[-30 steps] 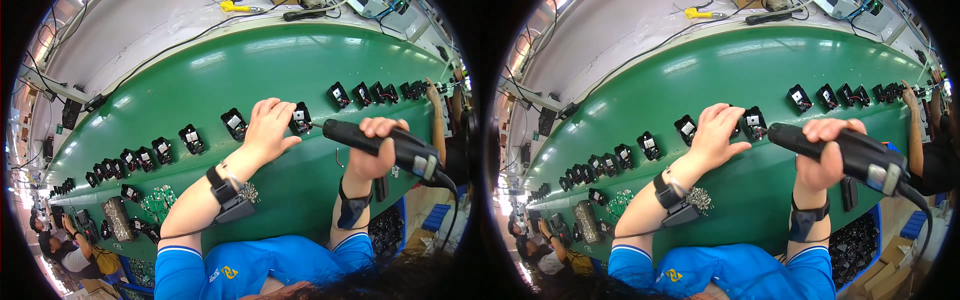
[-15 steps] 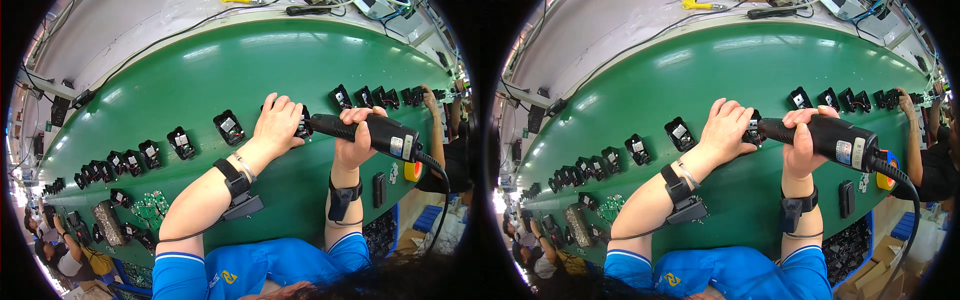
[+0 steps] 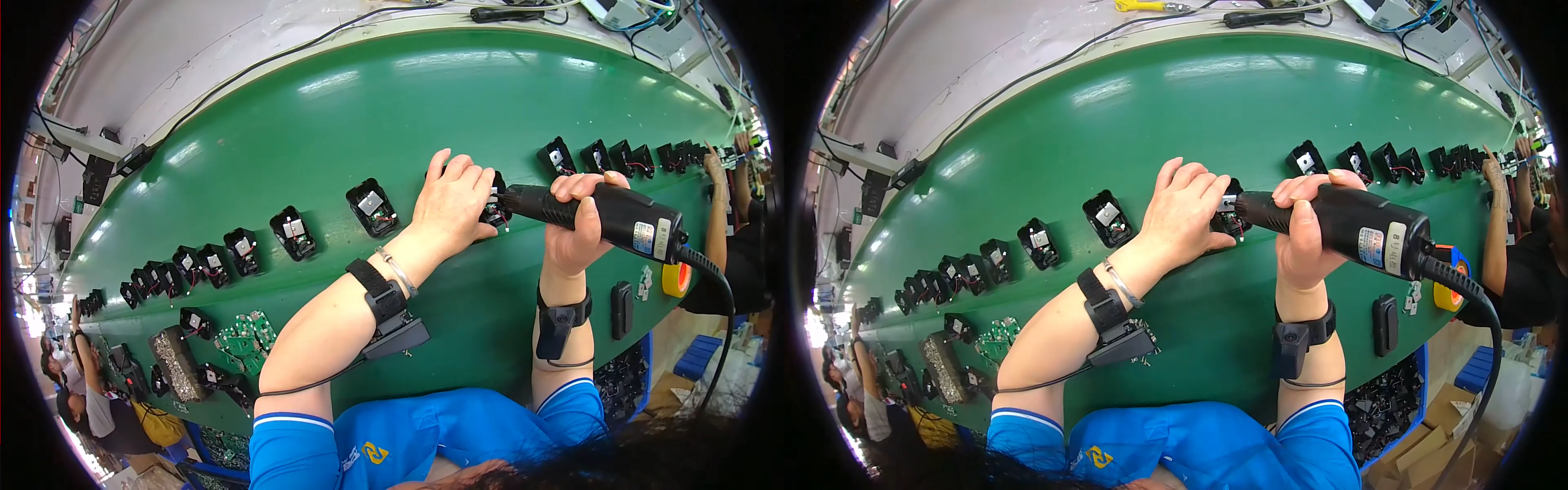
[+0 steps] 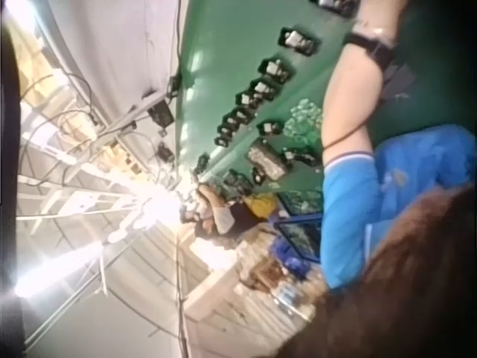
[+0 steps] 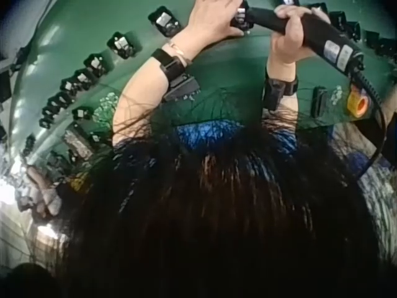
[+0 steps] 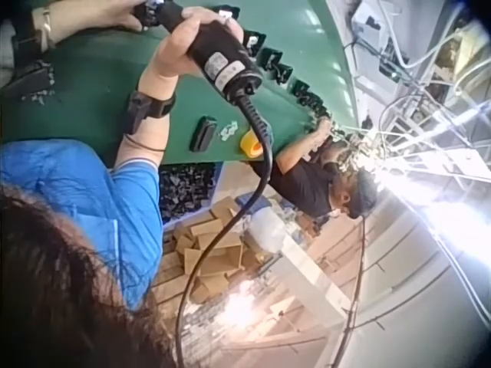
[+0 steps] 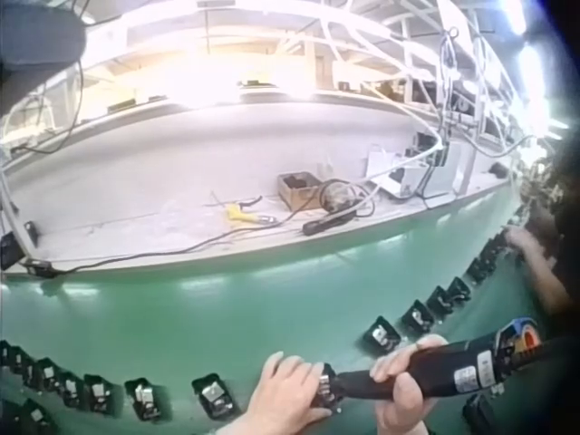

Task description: Using an electric screwdriver to fasten screws into small electronic or plastic housings on an assembly line.

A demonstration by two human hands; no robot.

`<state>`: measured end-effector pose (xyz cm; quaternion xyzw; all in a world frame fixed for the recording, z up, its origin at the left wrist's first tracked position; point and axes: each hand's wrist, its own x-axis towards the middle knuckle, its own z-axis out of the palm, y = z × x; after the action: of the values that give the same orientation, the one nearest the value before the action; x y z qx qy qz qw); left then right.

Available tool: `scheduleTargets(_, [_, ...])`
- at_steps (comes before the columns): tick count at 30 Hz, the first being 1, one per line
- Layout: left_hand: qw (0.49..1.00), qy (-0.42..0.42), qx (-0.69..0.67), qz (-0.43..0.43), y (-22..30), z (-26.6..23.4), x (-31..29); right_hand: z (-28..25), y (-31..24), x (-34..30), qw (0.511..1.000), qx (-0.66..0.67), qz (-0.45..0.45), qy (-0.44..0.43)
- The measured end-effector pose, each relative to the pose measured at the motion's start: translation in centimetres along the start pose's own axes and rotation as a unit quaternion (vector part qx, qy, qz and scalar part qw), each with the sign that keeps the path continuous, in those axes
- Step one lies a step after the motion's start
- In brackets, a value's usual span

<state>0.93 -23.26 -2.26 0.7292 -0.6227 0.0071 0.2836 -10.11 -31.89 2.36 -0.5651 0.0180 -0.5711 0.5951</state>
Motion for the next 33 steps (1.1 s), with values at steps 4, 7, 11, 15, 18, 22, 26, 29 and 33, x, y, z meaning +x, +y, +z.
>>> scheduleTargets(4, [1.0,0.0,0.004,0.002,0.0,-0.1,0.0,0.1,0.0,-0.1,1.0,-0.001,0.002,-0.006])
scheduleTargets(7, [1.0,-0.001,0.006,0.004,-0.1,-0.1,0.0,0.3,-0.1,-0.1,1.0,-0.003,-0.001,-0.011])
scheduleTargets(11, [1.0,0.0,0.001,-0.003,0.0,0.0,0.0,0.7,-0.2,-0.1,1.0,-0.016,-0.009,-0.014])
scheduleTargets(15, [1.0,0.002,0.006,-0.003,-0.2,0.1,-0.1,0.7,0.2,-0.3,1.0,-0.023,-0.008,-0.018])
scheduleTargets(18, [1.0,-0.011,0.018,0.003,-0.2,0.2,-0.1,0.6,0.2,-0.4,0.999,-0.022,-0.012,-0.023])
scheduleTargets(22, [1.0,-0.01,0.011,0.001,-0.2,0.4,-0.1,0.5,0.5,-0.7,0.998,-0.031,-0.007,-0.054])
scheduleTargets(26, [1.0,-0.009,0.009,-0.005,-0.2,0.6,-0.1,0.3,1.0,-0.9,0.998,-0.026,0.006,-0.054])
scheduleTargets(29, [1.0,-0.012,0.017,-0.009,-0.1,0.6,0.1,0.3,1.3,-0.6,0.999,-0.021,0.016,-0.046])
scheduleTargets(33, [0.999,0.012,0.036,-0.017,-0.3,0.8,-0.1,0.7,1.4,-0.3,0.999,-0.026,0.022,-0.042])
